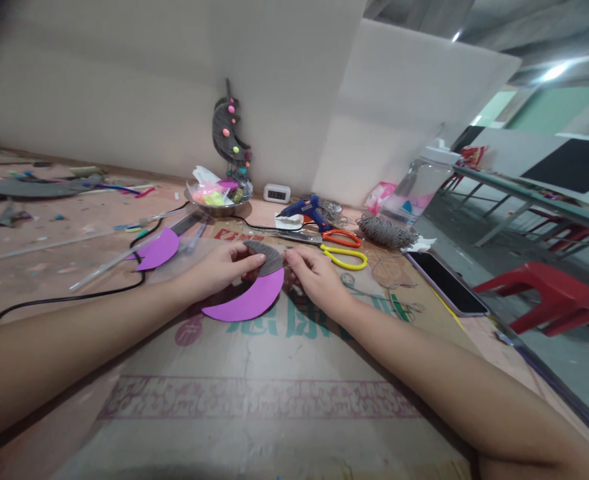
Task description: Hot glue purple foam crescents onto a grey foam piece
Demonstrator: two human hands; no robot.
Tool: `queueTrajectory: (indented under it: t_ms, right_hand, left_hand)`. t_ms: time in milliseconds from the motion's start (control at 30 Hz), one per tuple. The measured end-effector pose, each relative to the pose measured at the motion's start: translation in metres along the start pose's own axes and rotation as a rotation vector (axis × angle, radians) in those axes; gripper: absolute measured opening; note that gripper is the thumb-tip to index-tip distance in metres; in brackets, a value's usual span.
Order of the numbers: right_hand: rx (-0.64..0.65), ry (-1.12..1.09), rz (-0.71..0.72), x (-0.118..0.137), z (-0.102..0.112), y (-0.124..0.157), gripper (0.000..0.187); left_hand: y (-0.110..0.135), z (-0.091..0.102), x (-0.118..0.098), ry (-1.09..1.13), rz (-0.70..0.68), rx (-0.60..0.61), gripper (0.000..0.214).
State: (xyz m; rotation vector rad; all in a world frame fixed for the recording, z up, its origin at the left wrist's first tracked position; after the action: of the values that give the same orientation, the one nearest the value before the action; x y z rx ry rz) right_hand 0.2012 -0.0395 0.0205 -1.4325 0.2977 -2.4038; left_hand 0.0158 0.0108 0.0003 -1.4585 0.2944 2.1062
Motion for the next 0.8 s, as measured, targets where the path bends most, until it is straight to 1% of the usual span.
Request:
queueTrajectory:
  t_ms: [67,233,500,600,733,800]
  right_hand:
    - [-0.001,0.004,0.001,-0.0014,0.0001,-0.0005,0.035]
    - [-0.009,0.112,0.082,-0.0035,-0.0004,-0.0024,0.023]
    - [0.009,0.118,0.114,-0.0041,0.0,-0.0029,0.022]
    - [0.011,0.118,0.095,-0.0052,-0.0003,-0.0033,0.023]
    - [0.029,0.045,0.013,-0.0065,-0.0014,-0.0024,0.026]
    - [0.032,0.027,-0.009,-0.0064,-0.0016,-0.0015,0.026]
  left_hand:
    - [0.0001,0.0001,0.0007,-0.018,-0.002,-0.004,0.036]
    - [0.0008,-0.0003,0.0007,-0.027,-0.004,0.0,0.036]
    - [0.0003,-0.0019,-0.0014,-0.001,-0.039,0.039,0.031]
    - [0.001,-0.0018,-0.0024,0.0,-0.046,0.039,0.032]
    - [0.0028,-0.0001,-0.0054,0.019,0.009,0.001,0.036]
    - [0.0033,0.0002,-0.0074,0.069,0.011,-0.006,0.036]
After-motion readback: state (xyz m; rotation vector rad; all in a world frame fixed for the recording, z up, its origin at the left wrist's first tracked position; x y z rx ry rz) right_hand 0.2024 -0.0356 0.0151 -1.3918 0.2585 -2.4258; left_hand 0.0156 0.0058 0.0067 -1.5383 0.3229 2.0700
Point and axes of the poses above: each hand's wrist, its own y-axis away from the middle knuckle, its own z-axis out of the back of the hand, x = y × z, the point moved 2 cm from there along -y, towards the middle knuckle, and after that the axes turned 6 degrees about -y, right-handed, at the moved point
